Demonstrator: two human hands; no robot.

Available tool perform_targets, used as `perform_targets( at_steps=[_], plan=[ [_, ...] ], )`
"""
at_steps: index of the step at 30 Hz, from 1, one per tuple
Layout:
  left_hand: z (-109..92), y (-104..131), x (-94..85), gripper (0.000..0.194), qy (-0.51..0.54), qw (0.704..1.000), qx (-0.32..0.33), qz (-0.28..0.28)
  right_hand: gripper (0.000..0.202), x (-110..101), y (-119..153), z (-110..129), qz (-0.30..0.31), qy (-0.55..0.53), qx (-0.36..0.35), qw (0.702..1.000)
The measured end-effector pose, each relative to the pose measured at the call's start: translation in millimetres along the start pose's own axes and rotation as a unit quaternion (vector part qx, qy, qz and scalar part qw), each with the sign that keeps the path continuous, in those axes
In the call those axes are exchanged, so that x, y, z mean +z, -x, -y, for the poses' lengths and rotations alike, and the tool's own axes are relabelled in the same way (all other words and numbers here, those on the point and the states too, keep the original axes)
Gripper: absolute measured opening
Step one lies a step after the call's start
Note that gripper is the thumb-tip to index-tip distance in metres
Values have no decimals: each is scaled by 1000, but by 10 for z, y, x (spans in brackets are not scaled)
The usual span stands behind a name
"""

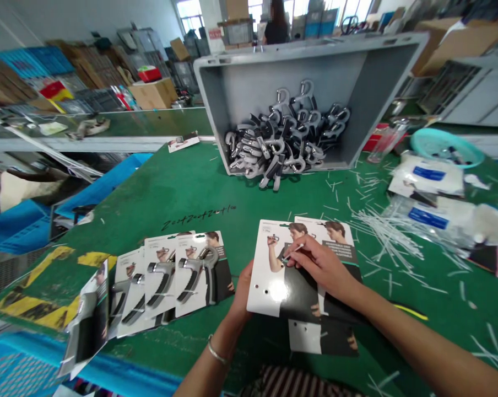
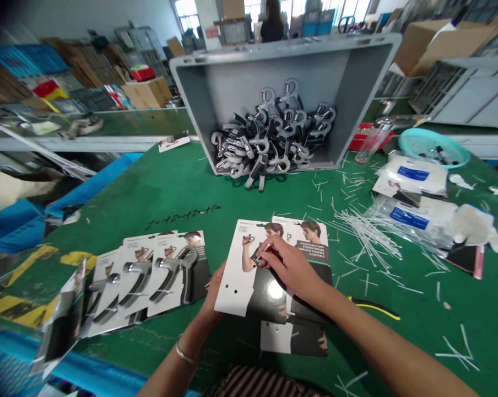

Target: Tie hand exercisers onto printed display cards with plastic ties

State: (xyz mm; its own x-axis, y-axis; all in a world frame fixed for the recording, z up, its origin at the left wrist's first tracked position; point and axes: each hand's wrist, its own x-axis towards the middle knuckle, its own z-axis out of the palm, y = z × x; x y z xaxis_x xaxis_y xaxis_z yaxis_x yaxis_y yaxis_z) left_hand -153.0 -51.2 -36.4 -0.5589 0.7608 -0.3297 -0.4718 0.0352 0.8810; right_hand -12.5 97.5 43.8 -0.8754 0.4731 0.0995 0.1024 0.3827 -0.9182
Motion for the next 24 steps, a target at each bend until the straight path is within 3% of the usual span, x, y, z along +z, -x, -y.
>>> perform_targets(
  at_steps=[3,8,11,14,16,19,21,24],
  plan=[
    [-74,32,-80,27,-84,995,50,11,11,-45,8,-7,10,40,-10,999],
    [-209,274,-342,22,-210,962,74,155,9,-81,12,2,11,102,-51,993],
    [-205,375,-397,28,-212,953,90,196,9,-74,4,-4,20,112,-55,992],
    [-126,342,-323,16,-239,947,141,165,10,-58,-1,-26,22,119,-60,991],
    [-62,266,-218,15,-230,954,158,111,10,-46,2,-41,19,122,-63,990],
    [-31,157,-37,27,-140,982,118,48,11,-41,15,-39,15,128,-61,990],
    [-96,137,66,31,-127,984,116,49,12,-53,31,-18,9,118,-53,992],
    [-315,194,173,19,-207,958,188,67,13,-87,65,15,-7,65,-33,997]
  ],
)
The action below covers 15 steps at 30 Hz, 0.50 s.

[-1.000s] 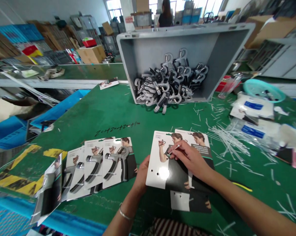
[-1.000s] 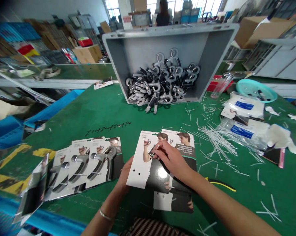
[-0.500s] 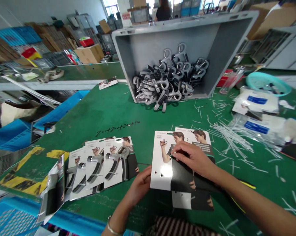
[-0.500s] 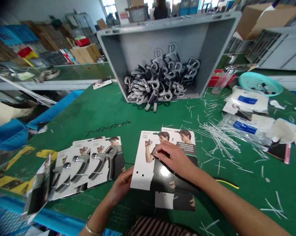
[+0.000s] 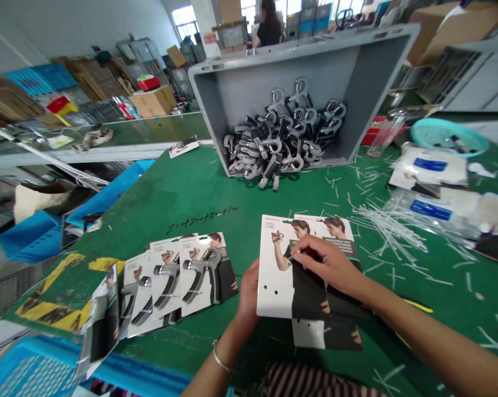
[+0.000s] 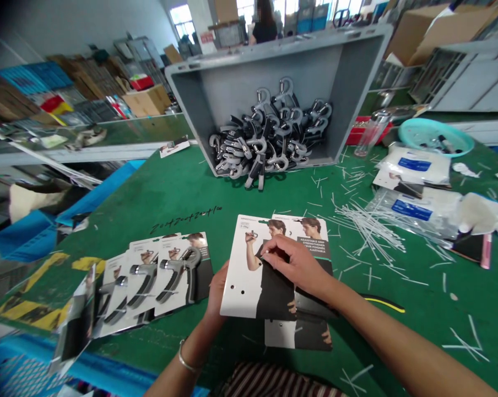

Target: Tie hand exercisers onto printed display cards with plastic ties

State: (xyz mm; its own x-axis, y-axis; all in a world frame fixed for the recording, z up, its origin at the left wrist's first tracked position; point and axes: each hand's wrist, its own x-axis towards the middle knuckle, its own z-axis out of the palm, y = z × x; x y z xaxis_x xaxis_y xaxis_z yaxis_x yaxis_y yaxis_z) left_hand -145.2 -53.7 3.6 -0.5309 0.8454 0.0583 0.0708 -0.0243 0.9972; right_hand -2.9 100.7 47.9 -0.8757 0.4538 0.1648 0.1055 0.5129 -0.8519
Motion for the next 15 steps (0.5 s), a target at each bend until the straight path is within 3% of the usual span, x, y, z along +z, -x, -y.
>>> perform_targets(
  at_steps=[3,5,9,15],
  plan=[
    [-241,-48,-26,10,-101,993,54,27,13,-27,35,3,-18,-50,10,999],
    [-312,-107,-24,9,-153,985,46,60,11,-29,50,-7,-21,-54,6,998],
    [-258,-209,14,17,-174,981,-12,86,8,-15,57,-13,-15,-39,-10,999],
    [-236,-187,28,12,-134,990,-28,42,9,11,58,8,-51,-22,-23,998]
  ],
)
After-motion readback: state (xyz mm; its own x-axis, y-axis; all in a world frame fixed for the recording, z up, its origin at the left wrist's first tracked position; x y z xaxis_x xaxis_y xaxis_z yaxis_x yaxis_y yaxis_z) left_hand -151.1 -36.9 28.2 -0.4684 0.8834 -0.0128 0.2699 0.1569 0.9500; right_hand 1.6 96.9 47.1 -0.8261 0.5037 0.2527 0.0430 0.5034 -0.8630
